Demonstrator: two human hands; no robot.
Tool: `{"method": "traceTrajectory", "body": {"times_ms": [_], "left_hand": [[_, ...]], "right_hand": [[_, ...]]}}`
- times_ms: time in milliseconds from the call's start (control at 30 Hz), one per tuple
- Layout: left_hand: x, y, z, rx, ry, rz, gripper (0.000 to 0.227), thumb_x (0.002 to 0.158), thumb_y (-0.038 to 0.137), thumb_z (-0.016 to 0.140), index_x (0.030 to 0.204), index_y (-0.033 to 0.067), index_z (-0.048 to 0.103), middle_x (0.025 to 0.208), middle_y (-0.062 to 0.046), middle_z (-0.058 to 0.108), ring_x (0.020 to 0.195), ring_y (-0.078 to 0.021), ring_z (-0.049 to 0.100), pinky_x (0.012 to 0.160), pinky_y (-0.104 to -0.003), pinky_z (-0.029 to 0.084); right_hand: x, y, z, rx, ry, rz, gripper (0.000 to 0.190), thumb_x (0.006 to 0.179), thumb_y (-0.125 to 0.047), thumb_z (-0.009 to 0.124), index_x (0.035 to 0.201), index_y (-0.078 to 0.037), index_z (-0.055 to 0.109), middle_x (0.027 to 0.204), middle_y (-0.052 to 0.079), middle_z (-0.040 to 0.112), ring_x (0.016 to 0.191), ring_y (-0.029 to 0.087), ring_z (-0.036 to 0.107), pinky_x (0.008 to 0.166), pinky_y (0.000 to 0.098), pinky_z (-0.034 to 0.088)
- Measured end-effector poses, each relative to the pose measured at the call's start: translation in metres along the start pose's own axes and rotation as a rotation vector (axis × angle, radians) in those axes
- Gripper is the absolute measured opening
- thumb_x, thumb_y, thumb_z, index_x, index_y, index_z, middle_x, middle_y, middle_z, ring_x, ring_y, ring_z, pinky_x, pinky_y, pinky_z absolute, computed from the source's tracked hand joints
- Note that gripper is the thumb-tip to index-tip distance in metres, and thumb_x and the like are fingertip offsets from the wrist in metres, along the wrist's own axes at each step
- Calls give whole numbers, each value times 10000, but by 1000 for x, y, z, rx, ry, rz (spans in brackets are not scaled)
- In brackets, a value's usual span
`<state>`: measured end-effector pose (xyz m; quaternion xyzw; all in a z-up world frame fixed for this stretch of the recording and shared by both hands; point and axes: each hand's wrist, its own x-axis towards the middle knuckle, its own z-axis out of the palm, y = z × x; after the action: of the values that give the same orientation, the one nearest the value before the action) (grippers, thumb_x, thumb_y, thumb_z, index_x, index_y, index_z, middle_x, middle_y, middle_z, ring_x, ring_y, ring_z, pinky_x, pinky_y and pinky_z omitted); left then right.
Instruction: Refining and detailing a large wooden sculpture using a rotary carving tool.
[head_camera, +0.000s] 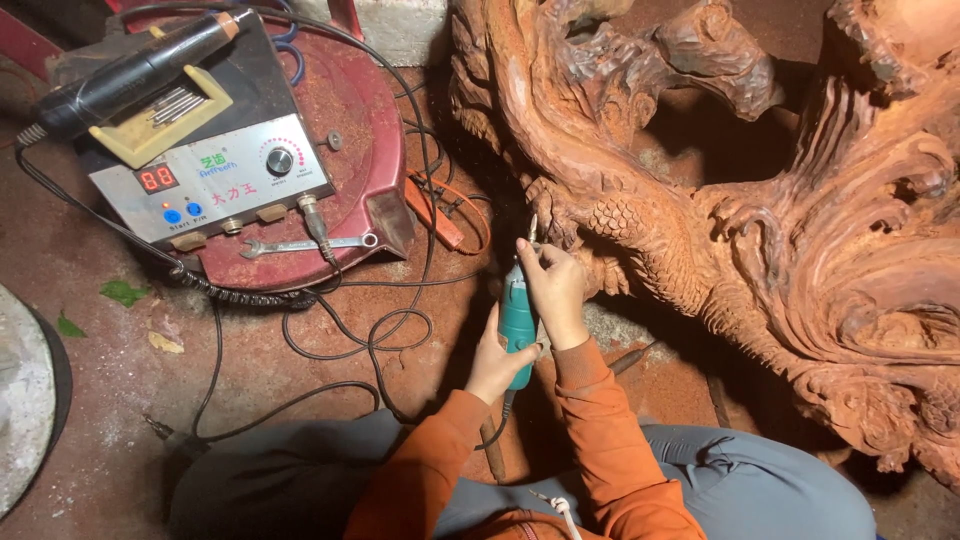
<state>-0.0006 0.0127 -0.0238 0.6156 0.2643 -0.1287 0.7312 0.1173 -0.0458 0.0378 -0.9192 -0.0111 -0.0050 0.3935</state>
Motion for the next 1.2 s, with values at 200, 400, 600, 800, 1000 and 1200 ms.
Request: {"method": "traceTrajectory", "body": {"times_ms": [200,400,600,800,1000,1200], "left_hand": [[-5,4,-1,-28,-4,3,1075,627,317,855,1568,223,343,1132,-175,692,1075,-345,691,946,-500,502],[7,-5,-9,-126,-42,55,984,685,180,835,1549,218,364,915,-127,698,696,-248,728,746,-423,593],[10,-21,-8,-334,-87,31,964,705,70,828,1536,166,349,844,-177,682,616,-279,721,605,-415,633],[9,-17,-15,-258,-118,79,1003,725,89,836,1566,151,294,858,-176,694,617,-269,726,606,-423,629],[10,-21,-13,-272,-116,74,996,734,82,822,1567,159,281,885,-187,704,630,-278,727,617,-431,631],[2,-10,-15,-323,-121,41,957,752,100,793,1558,102,278,879,-180,667,584,-274,706,562,-402,621]], "right_hand": [[-3,-3,-2,71,20,24,517,916,-438,763,576,-101,567,532,124,546,563,227,550,590,335,450],[5,8,3,11,-21,101,529,913,-520,725,589,-123,594,556,139,590,603,311,605,618,367,474],[6,-3,3,-120,-38,80,566,889,-542,720,566,-97,583,531,182,568,652,422,642,614,432,490],[4,5,6,-117,15,86,558,867,-580,734,550,-140,604,516,130,592,678,380,673,707,373,525],[3,8,12,-114,27,82,551,873,-578,726,563,-136,616,531,170,599,728,436,670,784,399,534],[6,7,9,-105,-52,141,609,871,-609,694,557,-101,573,528,178,590,703,428,669,718,419,510]]}}
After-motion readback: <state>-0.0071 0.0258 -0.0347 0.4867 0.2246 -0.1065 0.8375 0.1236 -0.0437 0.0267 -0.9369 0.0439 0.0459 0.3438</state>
